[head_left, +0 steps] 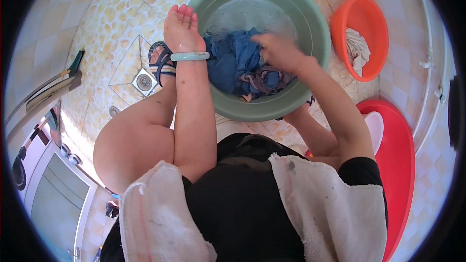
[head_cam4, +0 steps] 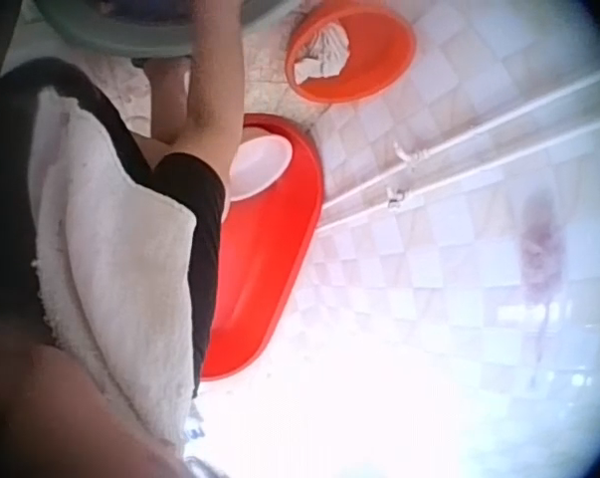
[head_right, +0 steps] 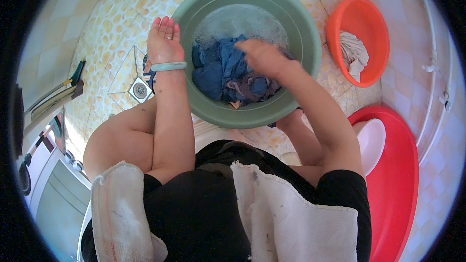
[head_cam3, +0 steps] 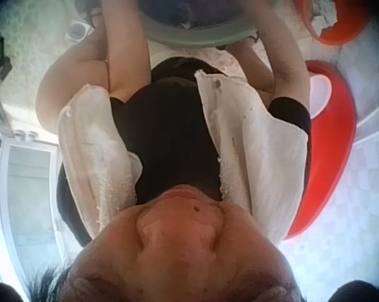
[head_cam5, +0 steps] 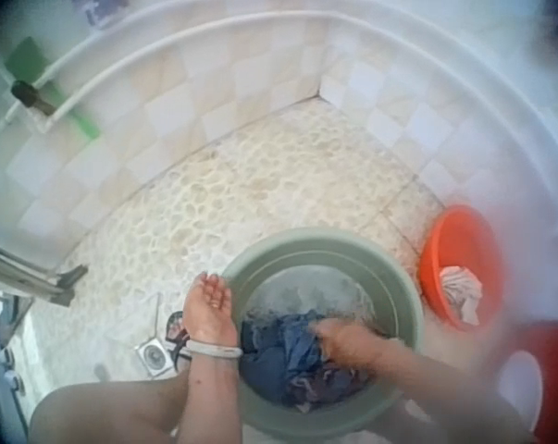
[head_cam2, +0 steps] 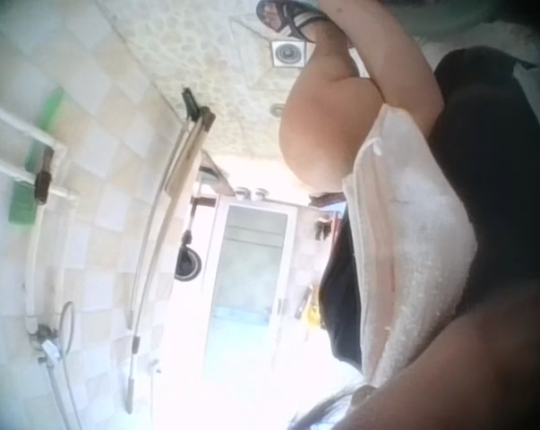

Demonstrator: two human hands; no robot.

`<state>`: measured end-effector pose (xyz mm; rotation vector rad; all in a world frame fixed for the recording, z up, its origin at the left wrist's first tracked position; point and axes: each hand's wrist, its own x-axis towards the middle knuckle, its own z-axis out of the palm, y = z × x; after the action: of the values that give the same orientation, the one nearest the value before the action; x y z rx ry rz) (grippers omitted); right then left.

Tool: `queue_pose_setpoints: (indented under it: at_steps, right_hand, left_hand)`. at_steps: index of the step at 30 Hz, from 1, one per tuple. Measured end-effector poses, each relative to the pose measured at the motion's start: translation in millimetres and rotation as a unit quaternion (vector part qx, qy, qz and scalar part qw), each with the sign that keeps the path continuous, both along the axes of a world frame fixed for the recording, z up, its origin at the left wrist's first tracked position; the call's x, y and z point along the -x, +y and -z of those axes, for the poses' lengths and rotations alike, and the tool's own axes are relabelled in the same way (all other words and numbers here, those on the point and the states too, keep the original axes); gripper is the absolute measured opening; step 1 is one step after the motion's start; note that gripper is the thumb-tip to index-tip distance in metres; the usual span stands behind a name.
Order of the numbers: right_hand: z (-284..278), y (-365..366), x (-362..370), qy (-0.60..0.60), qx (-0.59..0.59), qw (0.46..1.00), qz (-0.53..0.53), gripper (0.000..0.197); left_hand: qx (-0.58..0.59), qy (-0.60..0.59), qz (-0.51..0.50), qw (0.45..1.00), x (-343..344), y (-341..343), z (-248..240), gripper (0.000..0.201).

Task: The person washes clothes by hand in a basin, scrubbing and wringing a white garment before placing it into an adjacent basin, and then scrubs a pair of blue pants in the soapy water.

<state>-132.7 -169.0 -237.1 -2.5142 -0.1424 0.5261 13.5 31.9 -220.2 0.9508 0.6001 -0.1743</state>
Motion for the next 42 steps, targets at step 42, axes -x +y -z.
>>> queue_pose_setpoints:
  at_steps: [42]
  right_hand:
    - [-31, -24, 44, -0.048, 0.040, 0.946, 0.319, 0.040]
  left_hand:
    - [-0.506, -0.204, 0.626, 0.557, 82, 17, -9, 0.028]
